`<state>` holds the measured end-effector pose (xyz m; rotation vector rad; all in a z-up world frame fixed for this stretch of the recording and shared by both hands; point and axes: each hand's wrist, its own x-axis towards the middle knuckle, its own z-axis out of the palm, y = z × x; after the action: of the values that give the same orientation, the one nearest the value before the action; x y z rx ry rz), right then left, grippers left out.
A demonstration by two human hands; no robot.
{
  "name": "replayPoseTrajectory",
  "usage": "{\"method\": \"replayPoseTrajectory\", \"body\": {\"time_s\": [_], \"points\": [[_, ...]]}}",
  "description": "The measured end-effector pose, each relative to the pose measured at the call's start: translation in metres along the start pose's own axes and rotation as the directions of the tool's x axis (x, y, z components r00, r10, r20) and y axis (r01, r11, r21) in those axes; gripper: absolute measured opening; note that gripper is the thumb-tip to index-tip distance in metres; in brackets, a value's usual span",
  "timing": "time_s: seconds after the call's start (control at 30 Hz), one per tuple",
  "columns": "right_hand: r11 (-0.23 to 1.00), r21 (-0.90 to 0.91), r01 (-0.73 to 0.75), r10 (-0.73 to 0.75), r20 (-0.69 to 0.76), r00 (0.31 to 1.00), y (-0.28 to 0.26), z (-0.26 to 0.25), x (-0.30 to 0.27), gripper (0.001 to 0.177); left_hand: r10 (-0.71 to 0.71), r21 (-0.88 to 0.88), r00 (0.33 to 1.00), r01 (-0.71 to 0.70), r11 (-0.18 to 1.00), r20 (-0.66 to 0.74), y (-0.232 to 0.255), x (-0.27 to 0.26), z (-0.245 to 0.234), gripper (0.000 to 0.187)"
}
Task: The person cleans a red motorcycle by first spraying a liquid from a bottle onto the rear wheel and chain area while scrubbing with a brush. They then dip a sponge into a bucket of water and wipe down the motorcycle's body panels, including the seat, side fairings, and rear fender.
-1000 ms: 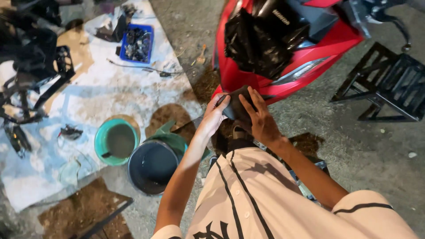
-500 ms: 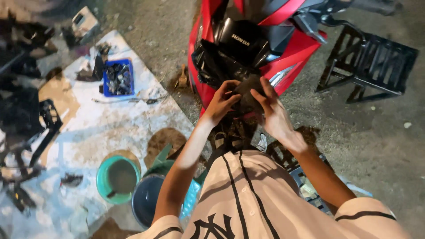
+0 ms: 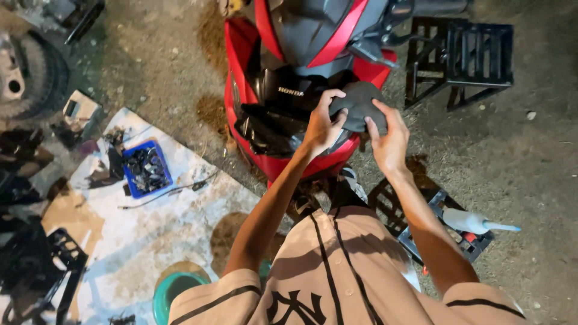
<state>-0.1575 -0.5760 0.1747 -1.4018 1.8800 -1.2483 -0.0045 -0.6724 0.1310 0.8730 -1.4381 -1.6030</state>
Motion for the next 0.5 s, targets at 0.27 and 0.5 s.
{"method": "replayPoseTrajectory", "body": {"time_s": [0.27, 0.5], "points": [[0.521, -0.755, 0.399, -0.549, 0.062, 0.834, 0.079, 0.032, 0.05, 0.049, 0.387, 0.944, 0.898, -0.29, 0.161, 0.21, -0.034, 0.024, 0.018, 0.066], [0.507, -0.504, 0.7, -0.602, 0.374, 0.706, 0.117, 0.028, 0.083, 0.061, 0.305, 0.918, 0.935, -0.274, 0.287, 0.184, -0.048, 0.051, 0.029, 0.073]]}}
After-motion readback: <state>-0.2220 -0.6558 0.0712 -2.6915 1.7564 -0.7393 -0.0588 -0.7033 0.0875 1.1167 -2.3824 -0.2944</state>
